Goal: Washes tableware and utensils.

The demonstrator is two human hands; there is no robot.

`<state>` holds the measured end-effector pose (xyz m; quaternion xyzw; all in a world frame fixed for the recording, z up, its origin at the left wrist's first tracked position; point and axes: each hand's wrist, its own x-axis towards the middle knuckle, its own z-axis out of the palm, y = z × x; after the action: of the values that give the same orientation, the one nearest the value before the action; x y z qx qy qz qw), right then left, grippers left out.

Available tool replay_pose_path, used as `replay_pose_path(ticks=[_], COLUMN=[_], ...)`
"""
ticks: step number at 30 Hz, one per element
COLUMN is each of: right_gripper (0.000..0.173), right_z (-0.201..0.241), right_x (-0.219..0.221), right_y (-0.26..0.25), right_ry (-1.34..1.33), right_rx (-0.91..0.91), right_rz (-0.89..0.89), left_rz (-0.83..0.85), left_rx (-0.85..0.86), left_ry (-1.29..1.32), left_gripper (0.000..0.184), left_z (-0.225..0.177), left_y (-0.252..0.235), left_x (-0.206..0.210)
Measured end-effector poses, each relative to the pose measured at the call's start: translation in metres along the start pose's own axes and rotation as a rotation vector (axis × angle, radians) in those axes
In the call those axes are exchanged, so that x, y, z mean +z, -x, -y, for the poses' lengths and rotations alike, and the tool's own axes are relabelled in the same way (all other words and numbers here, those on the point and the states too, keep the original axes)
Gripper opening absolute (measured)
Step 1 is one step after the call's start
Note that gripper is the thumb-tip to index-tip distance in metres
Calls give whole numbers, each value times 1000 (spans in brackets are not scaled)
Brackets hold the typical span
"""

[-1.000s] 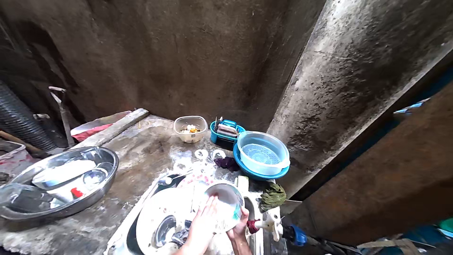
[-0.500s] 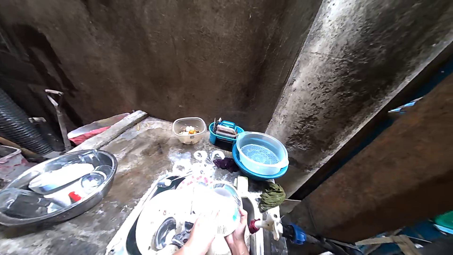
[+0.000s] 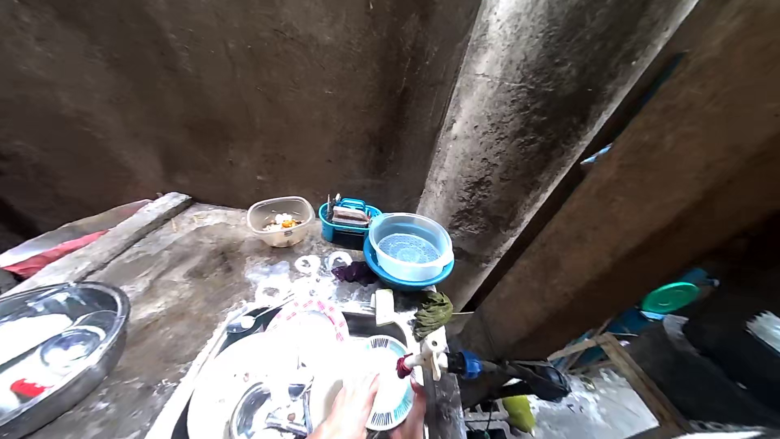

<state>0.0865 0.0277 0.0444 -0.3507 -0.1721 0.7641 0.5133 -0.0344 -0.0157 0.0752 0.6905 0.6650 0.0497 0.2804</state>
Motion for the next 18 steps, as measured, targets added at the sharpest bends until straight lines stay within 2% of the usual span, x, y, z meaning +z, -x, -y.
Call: replay_pose_path(ticks=[2,6,7,9,10,11,15,16,18], right_gripper=[40,42,41,41,42,42,42,41,41], right_z=[4,8,8,8,8,9,15,15,14], right_x=[-5,-15,-16,-18,-19,-19,-19,-19,-18], right_y=[1,12,14,11,9,6,5,7,6], right_ry=[-14,1,7,11,1,-6,17,30,28], right_rx=[3,14,-2,-34,-39,-42,-27,-30,-50], right_rz=[-47,-133,-144,-137,-125,-113,-114,-116,-88], left_rz=[-24,46,42,-18,-59,-90,-167,-179,-199], left_rx=[29,223,252,241,227,213,205,221,270], left_ry=[24,76,81,84,84,77,62,53,42], left_gripper=[87,61,64,89,95,92,62,58,67], left_z=[-6,-7,-5,1,1,-4,-14,-11,1], left_y=[-6,-10,-12,-20,-22,-21,-8,-9,-15], left_x=[5,15,17,26,29,28,24,26,30])
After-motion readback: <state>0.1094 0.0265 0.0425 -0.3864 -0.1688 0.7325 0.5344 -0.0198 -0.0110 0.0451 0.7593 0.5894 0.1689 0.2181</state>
